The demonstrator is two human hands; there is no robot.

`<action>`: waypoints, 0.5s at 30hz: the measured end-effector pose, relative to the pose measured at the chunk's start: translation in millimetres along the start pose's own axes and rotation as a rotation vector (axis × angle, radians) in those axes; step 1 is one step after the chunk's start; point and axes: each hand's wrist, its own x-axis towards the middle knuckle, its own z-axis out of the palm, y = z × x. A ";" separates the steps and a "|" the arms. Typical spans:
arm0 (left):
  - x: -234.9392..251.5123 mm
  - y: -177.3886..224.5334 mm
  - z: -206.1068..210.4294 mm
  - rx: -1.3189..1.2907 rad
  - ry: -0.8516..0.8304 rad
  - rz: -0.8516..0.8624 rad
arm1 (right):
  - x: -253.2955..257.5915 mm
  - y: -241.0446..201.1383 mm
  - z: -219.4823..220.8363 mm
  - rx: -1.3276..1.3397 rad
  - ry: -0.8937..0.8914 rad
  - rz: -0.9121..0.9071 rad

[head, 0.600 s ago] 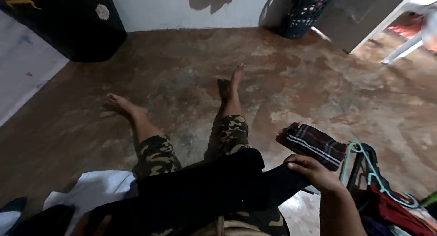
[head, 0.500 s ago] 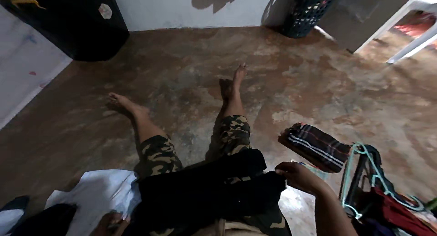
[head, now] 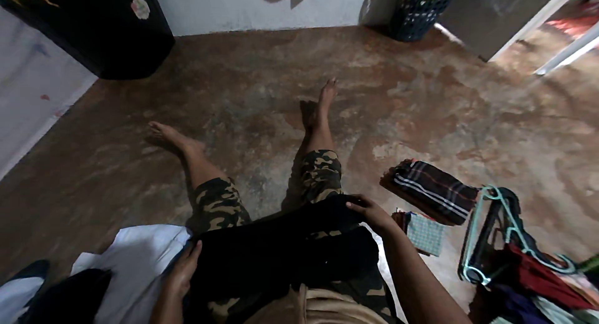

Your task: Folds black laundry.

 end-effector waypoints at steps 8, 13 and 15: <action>-2.0 17.5 -37.4 0.007 0.242 0.300 | -27.6 -32.3 -28.5 0.122 -0.064 -0.340; -16.5 59.9 -66.4 0.073 0.420 0.444 | -34.5 -57.1 -30.6 0.080 -0.017 -0.559; -17.3 66.0 -78.1 0.001 0.433 0.471 | -35.4 -60.7 -30.0 0.069 0.049 -0.585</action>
